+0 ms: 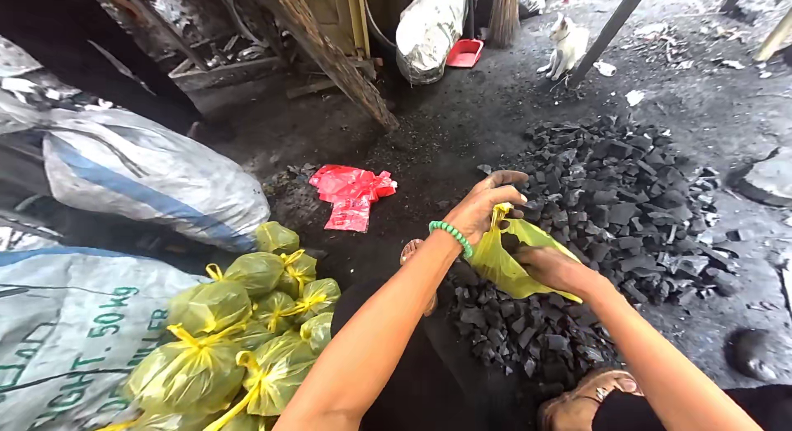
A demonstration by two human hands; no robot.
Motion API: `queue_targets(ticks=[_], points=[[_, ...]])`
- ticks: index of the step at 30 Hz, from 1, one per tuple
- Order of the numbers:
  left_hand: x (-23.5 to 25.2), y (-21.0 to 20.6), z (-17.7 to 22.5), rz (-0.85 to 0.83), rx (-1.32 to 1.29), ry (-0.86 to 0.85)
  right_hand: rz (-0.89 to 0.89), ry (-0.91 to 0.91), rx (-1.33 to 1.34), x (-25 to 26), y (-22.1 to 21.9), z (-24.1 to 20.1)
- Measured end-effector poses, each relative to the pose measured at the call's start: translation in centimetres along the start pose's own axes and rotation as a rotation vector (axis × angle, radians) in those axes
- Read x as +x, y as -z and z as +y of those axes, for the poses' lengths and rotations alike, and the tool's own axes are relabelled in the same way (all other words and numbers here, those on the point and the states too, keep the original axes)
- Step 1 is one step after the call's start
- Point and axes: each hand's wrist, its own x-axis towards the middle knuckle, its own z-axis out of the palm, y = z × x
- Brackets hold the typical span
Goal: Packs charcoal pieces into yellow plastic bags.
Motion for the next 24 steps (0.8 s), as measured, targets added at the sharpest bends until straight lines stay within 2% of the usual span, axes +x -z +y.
queue_targets(ticks=[2,5,6,10,12,14,16,18,21,23,24], points=[[0.3,-0.1,0.0,-0.020,-0.007,0.000,0.140,0.087,0.054,-2.4,1.0,1.1],[0.6,0.4,0.0,-0.035,0.029,0.009,0.006,-0.041,-0.236,-6.0,2.4,1.0],[0.5,0.6,0.0,-0.025,0.051,0.020,-0.007,-0.025,-0.354,-7.0,2.0,1.1],[0.2,1.1,-1.1,-0.007,0.117,0.046,0.215,0.221,-0.564,-9.1,0.3,2.0],[-0.1,1.5,-1.6,-0.032,0.365,0.004,0.251,0.209,-0.567,-9.3,0.5,1.7],[-0.3,2.3,-1.5,-0.106,0.878,0.030,0.252,0.163,-0.606,-9.1,0.9,1.2],[-0.6,2.1,-2.0,-0.164,1.355,0.207,0.205,0.102,-0.647,-9.2,1.3,0.1],[-1.0,0.5,-2.4,-0.178,1.645,0.406,0.156,0.089,-0.693,-9.1,2.1,-1.5],[0.0,-2.3,-2.2,-0.175,1.811,0.495,0.223,0.261,-0.678,-9.1,3.5,-4.1],[1.5,-3.5,-0.8,-0.323,1.745,0.367,0.296,0.378,-0.519,-9.1,4.6,-6.2],[2.1,-3.9,0.3,-0.440,1.667,0.212,0.338,0.409,-0.410,-8.9,5.1,-7.1]])
